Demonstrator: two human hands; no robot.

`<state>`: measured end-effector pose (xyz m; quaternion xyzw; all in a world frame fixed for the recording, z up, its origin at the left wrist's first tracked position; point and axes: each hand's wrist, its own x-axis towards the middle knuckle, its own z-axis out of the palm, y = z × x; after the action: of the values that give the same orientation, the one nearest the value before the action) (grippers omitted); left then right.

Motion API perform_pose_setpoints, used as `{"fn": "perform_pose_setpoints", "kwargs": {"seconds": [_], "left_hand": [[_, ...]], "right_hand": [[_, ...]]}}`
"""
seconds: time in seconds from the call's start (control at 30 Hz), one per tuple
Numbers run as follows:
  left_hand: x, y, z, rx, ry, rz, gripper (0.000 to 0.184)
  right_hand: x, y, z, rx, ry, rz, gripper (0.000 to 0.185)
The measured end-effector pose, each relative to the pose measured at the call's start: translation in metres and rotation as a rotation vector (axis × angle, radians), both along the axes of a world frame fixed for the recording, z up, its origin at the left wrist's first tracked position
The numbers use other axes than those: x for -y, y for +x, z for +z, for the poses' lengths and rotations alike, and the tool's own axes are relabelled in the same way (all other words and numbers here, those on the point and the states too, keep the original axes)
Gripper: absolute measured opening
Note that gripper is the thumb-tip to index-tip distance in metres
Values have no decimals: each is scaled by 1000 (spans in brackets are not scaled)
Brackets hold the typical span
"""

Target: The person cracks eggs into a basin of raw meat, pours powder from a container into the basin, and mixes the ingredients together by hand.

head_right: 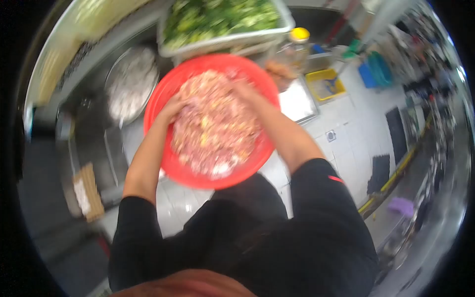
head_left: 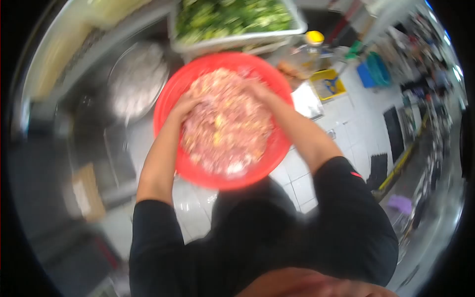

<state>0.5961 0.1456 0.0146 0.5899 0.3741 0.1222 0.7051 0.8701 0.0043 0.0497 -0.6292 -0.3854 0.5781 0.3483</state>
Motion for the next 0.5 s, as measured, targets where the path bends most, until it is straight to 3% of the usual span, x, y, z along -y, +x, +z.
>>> {"fn": "perform_pose_setpoints", "kwargs": {"seconds": [0.03, 0.07, 0.13, 0.17, 0.23, 0.3, 0.37, 0.4, 0.43, 0.47, 0.5], "left_hand": [[-7, 11, 19, 67, -183, -66, 47], [-18, 21, 14, 60, -284, -57, 45], [-51, 43, -18, 81, -133, -172, 48], [-62, 53, -10, 87, -102, -197, 48], [-68, 58, -12, 284, 108, -402, 57], [-31, 52, 45, 284, 11, -298, 63], [10, 33, 113, 200, 386, -360, 54], [30, 18, 122, 85, 483, -429, 51], [46, 5, 131, -26, 591, -496, 49], [69, -5, 143, -150, 797, -605, 47], [91, -11, 148, -273, 998, -710, 45]], "right_hand": [[-19, -1, -22, -39, 41, -139, 66], [-2, -26, 58, 30, -108, -145, 65], [-52, -30, 0, -163, 6, -153, 63], [-70, -25, -12, -371, 175, -53, 60], [-73, -17, 16, -297, 88, -18, 54], [-51, -20, 46, -236, -15, 10, 49], [-24, -23, 74, -106, 382, 210, 35], [-7, -30, 92, 6, 465, 315, 35], [12, -39, 108, 177, 333, 365, 32], [39, -53, 141, 172, 51, 394, 29], [42, -61, 120, 517, 123, 568, 32]]}}
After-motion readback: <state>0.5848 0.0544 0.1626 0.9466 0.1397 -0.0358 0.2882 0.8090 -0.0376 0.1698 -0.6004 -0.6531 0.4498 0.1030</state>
